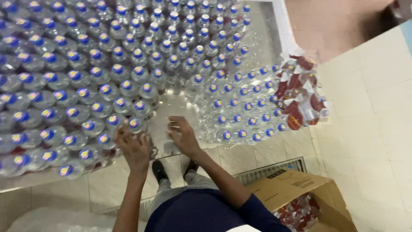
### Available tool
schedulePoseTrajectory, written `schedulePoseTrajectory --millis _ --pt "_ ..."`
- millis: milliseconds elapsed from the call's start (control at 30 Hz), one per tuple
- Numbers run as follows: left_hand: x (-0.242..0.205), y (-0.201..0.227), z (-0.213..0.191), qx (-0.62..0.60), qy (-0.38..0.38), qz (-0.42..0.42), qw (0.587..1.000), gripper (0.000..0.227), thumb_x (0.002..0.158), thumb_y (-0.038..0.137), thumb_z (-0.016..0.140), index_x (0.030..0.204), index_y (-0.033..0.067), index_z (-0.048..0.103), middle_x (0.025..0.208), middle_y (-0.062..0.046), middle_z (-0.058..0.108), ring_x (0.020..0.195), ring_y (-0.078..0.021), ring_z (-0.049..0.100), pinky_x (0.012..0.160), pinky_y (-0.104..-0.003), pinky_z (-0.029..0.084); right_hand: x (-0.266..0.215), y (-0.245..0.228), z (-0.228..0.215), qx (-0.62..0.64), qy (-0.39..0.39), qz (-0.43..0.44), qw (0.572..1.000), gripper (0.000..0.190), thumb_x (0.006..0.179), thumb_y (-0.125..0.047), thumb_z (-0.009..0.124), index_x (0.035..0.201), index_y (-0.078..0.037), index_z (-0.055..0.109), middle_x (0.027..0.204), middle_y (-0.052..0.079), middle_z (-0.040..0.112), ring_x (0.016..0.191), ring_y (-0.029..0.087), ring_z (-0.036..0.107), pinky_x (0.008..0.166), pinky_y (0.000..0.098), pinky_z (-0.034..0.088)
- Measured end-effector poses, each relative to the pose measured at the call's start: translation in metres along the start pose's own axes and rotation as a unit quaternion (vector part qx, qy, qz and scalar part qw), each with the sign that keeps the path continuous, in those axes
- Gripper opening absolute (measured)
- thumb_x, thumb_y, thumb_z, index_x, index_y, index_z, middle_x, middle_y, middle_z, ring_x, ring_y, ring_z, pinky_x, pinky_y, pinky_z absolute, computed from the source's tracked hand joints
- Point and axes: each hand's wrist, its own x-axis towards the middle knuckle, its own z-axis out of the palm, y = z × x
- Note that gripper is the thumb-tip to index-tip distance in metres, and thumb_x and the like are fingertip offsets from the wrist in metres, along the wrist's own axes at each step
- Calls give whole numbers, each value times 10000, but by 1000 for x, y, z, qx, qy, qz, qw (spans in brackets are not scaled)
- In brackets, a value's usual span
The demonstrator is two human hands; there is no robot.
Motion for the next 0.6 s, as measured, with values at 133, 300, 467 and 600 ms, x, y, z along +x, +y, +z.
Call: schedulePoseTrajectory --millis 133,300,467,600 --pt "-25 -3 10 13 4 -7 1000 847 968 92 851 1672 -64 406 1491 -310 369 1460 -512 376 1143 -596 459 25 -32 -197 -201 129 -78 968 319 1000 21 734 1298 -93 739 1250 122 748 1099 324 770 980 431 622" --pt "-45 56 13 -82 -5 -26 996 852 1012 -124 745 1707 83 298 1596 -274 247 941 -316 530 775 -434 567 21 13 -403 -579 166 73 795 491 992 -209 803 1426 -29 659 1505 241 587 1495 449 452 1276 591 282" --pt "-45 97 36 -143 -23 -52 988 752 1019 -52 710 1672 104 371 1558 -199 267 986 -265 533 818 -407 592 14 35 -423 -585 144 89 793 578 963 -193 792 1454 31 585 1446 269 633 1390 457 521 1193 557 372" --pt "-35 119 41 -175 -38 -39 983 648 1006 -64 729 1589 93 493 1557 -172 299 973 -223 575 862 -377 599 9 45 -408 -556 245 -7 794 187 1018 -88 751 1203 -63 759 1236 118 807 1149 325 757 930 457 598"
